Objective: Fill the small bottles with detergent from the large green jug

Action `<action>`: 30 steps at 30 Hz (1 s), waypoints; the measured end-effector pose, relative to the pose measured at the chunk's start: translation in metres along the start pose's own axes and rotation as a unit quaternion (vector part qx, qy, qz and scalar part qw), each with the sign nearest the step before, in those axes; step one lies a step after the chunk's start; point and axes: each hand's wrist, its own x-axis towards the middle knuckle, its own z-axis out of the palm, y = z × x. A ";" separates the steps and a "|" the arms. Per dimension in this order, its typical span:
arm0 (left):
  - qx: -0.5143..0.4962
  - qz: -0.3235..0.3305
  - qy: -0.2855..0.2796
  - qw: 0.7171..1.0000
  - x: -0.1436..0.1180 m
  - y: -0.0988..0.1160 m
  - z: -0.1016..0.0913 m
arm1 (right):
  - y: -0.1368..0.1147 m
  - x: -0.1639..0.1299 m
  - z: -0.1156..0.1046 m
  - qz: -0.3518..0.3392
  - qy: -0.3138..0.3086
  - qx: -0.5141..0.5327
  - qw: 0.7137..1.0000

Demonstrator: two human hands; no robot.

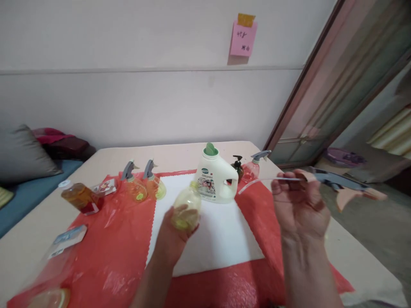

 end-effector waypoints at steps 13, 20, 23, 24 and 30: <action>-0.017 0.278 -0.060 0.958 0.003 0.050 -0.018 | 0.157 -0.106 0.041 0.126 -0.353 -0.564 0.736; 0.012 0.246 -0.067 0.967 0.004 0.051 -0.020 | 0.184 -0.106 0.066 0.106 -0.300 -0.550 0.773; -0.015 0.222 -0.017 0.975 0.006 0.051 -0.020 | 0.168 -0.099 0.051 0.086 -0.198 -0.500 0.839; -0.022 0.215 -0.008 0.976 0.007 0.051 -0.020 | 0.162 -0.095 0.043 0.080 -0.151 -0.481 0.860; 0.031 0.249 -0.030 0.968 0.015 0.043 -0.018 | 0.154 -0.052 0.022 0.091 -0.040 -0.333 0.938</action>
